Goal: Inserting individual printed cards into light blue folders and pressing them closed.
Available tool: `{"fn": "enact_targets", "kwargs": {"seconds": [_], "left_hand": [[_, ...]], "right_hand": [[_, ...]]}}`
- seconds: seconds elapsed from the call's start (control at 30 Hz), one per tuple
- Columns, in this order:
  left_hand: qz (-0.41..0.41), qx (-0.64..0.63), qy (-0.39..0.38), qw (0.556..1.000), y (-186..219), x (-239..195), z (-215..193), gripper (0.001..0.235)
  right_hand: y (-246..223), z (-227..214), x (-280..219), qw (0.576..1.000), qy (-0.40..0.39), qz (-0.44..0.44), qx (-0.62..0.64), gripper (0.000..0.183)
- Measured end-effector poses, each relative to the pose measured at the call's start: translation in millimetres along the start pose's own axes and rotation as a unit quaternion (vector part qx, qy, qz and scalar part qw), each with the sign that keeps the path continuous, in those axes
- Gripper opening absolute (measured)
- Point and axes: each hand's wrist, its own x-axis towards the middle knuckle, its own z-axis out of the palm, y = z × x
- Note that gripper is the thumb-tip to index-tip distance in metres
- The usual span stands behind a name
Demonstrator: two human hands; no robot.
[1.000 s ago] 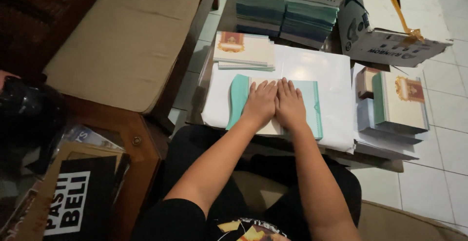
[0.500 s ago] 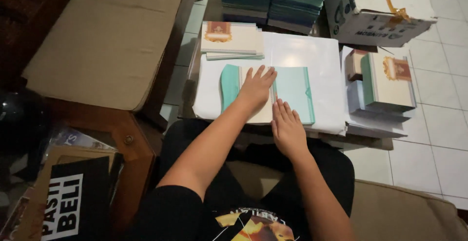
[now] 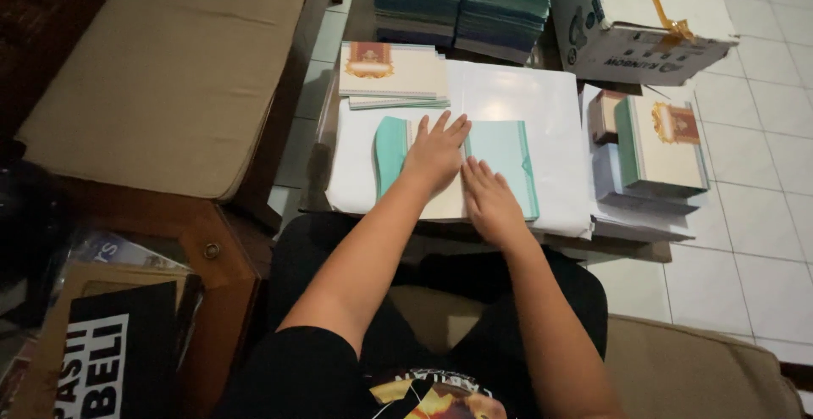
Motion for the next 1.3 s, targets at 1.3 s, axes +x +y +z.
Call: {"fn": "enact_targets", "kwargs": {"seconds": [1.3], "left_hand": [[0.07, -0.146, 0.172, 0.972, -40.4, -105.0, 8.1, 0.026]], "right_hand": [[21.2, -7.4, 39.1, 0.862, 0.268, 0.046, 0.427, 0.034]]}}
